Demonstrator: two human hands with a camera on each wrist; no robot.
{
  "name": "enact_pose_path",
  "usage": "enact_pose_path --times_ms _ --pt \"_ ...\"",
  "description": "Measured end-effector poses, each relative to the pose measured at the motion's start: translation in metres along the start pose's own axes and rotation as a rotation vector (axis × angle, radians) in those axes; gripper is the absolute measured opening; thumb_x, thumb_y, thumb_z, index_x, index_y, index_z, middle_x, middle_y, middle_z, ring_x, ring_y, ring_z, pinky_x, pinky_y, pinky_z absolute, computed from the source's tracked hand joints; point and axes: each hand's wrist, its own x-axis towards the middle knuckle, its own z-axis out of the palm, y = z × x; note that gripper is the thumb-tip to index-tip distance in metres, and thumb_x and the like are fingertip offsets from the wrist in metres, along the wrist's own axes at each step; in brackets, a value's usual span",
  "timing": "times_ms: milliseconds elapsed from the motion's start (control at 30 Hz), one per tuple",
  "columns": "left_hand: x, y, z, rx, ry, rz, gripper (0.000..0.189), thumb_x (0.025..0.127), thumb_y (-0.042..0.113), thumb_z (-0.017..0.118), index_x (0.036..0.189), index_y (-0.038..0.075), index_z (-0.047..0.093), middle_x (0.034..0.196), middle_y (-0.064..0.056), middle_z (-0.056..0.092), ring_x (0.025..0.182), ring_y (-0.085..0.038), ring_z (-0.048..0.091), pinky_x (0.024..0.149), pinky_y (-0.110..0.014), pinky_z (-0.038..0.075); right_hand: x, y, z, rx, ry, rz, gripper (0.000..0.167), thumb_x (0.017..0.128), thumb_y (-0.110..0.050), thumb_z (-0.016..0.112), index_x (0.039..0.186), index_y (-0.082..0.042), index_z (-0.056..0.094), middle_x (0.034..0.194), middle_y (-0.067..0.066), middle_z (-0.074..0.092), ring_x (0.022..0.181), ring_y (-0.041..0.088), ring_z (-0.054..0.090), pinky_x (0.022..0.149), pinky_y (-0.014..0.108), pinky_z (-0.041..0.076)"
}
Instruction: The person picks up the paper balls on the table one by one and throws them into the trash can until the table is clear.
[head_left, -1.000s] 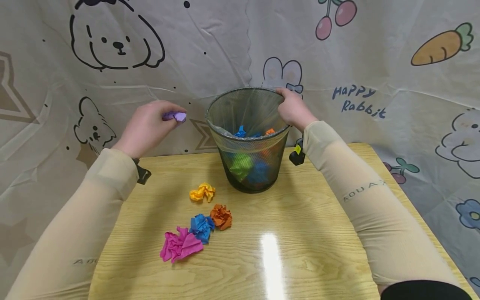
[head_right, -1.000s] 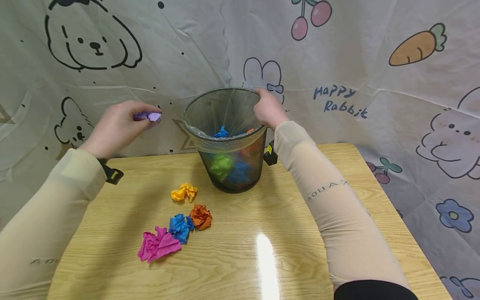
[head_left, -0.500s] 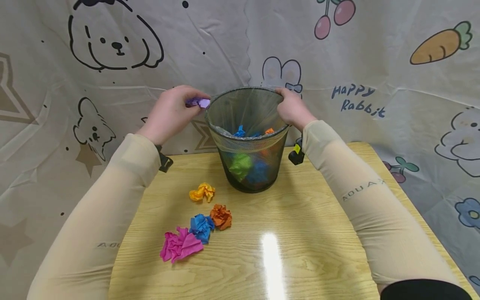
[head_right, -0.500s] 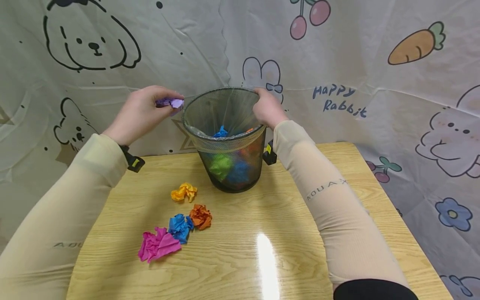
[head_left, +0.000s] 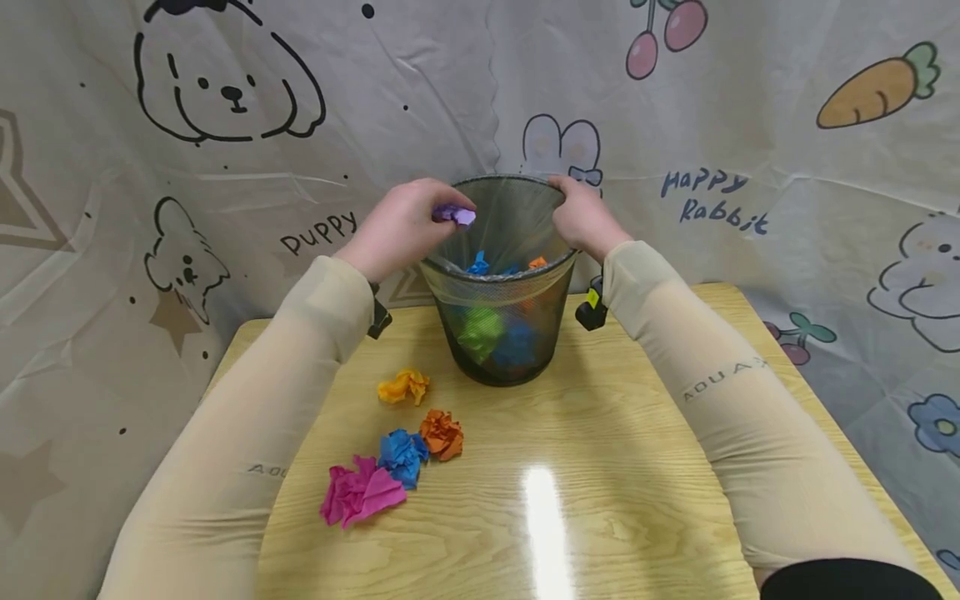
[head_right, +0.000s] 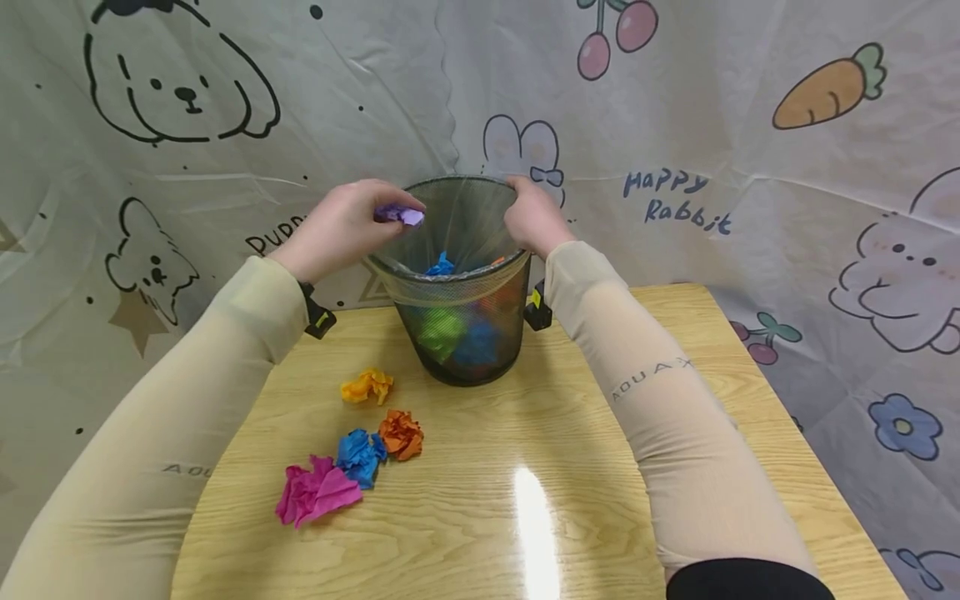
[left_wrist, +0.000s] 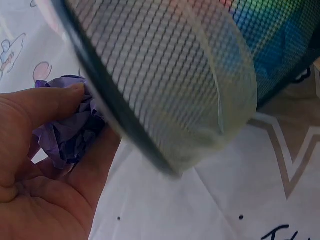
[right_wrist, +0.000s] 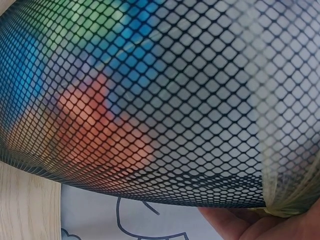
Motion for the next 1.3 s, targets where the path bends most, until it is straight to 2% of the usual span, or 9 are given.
enact_pose_path --times_ms 67,167,300,433,600,833,967,1067,1300 --pt "0.001 0.003 0.004 -0.001 -0.02 -0.009 0.029 0.101 0.007 0.058 0.126 0.006 0.072 0.127 -0.01 0.065 0.105 -0.023 0.056 0.093 -0.038 0.046 0.0 0.0 0.001 0.006 -0.003 0.004 0.071 0.099 0.003 0.026 0.166 -0.019 0.019 0.169 0.006 0.02 0.073 0.025 0.055 0.047 0.028 0.034" --pt "0.002 0.005 0.008 0.002 -0.031 -0.023 0.03 0.102 0.009 0.058 0.128 0.006 0.071 0.127 -0.01 0.064 0.103 -0.024 0.056 0.09 -0.038 0.046 0.0 0.001 0.001 0.011 -0.001 0.002 0.071 0.099 0.003 0.026 0.166 -0.019 0.019 0.17 0.006 0.02 0.097 0.026 0.06 0.048 0.029 0.034" --pt "0.004 0.006 0.011 0.003 -0.035 -0.024 0.03 0.101 0.01 0.06 0.129 0.007 0.071 0.125 -0.01 0.064 0.103 -0.023 0.056 0.091 -0.038 0.047 0.0 0.001 0.001 0.004 0.005 -0.006 0.071 0.098 0.003 0.026 0.166 -0.018 0.019 0.17 0.005 0.019 0.123 0.025 0.05 0.05 0.03 0.036" --pt "0.006 0.005 0.016 0.011 -0.051 0.01 0.03 0.101 0.013 0.063 0.13 0.009 0.071 0.126 -0.008 0.065 0.108 -0.021 0.057 0.096 -0.037 0.047 0.0 0.001 0.001 -0.003 0.008 -0.008 0.071 0.098 0.004 0.026 0.166 -0.017 0.02 0.17 0.005 0.019 0.133 0.026 0.041 0.053 0.031 0.038" --pt "0.005 0.005 0.021 0.022 -0.061 0.057 0.035 0.101 0.02 0.065 0.136 0.013 0.068 0.134 -0.004 0.063 0.114 -0.018 0.058 0.101 -0.035 0.046 0.001 0.001 0.001 -0.005 0.007 -0.003 0.072 0.097 0.004 0.026 0.166 -0.018 0.02 0.17 0.004 0.019 0.135 0.026 0.04 0.054 0.031 0.038" --pt "0.003 0.005 0.021 0.019 -0.098 0.054 0.052 0.102 0.028 0.066 0.151 0.018 0.054 0.15 -0.004 0.052 0.127 -0.018 0.054 0.106 -0.036 0.043 0.001 0.001 0.001 -0.011 0.011 -0.013 0.072 0.098 0.004 0.026 0.166 -0.017 0.02 0.17 0.005 0.019 0.133 0.026 0.042 0.056 0.033 0.039" --pt "0.002 0.004 0.021 0.047 -0.134 0.038 0.062 0.102 0.047 0.061 0.157 0.024 0.044 0.161 -0.002 0.04 0.144 -0.02 0.04 0.117 -0.041 0.033 0.0 0.0 0.001 -0.004 0.01 -0.012 0.071 0.098 0.003 0.026 0.166 -0.018 0.02 0.17 0.004 0.019 0.131 0.025 0.044 0.051 0.031 0.036" --pt "0.0 0.003 0.021 0.053 -0.147 0.021 0.068 0.101 0.061 0.052 0.159 0.028 0.04 0.165 -0.003 0.032 0.151 -0.021 0.029 0.12 -0.044 0.027 0.0 0.0 0.001 -0.001 0.008 -0.009 0.071 0.098 0.003 0.026 0.166 -0.018 0.02 0.17 0.004 0.019 0.133 0.025 0.042 0.051 0.03 0.036" --pt "-0.006 -0.001 0.015 0.081 -0.111 0.018 0.069 0.103 0.065 0.041 0.161 0.028 0.035 0.167 -0.006 0.028 0.154 -0.027 0.02 0.124 -0.05 0.009 0.001 0.0 0.001 -0.012 0.008 -0.009 0.072 0.097 0.004 0.026 0.166 -0.018 0.02 0.17 0.004 0.018 0.132 0.024 0.044 0.049 0.029 0.035"
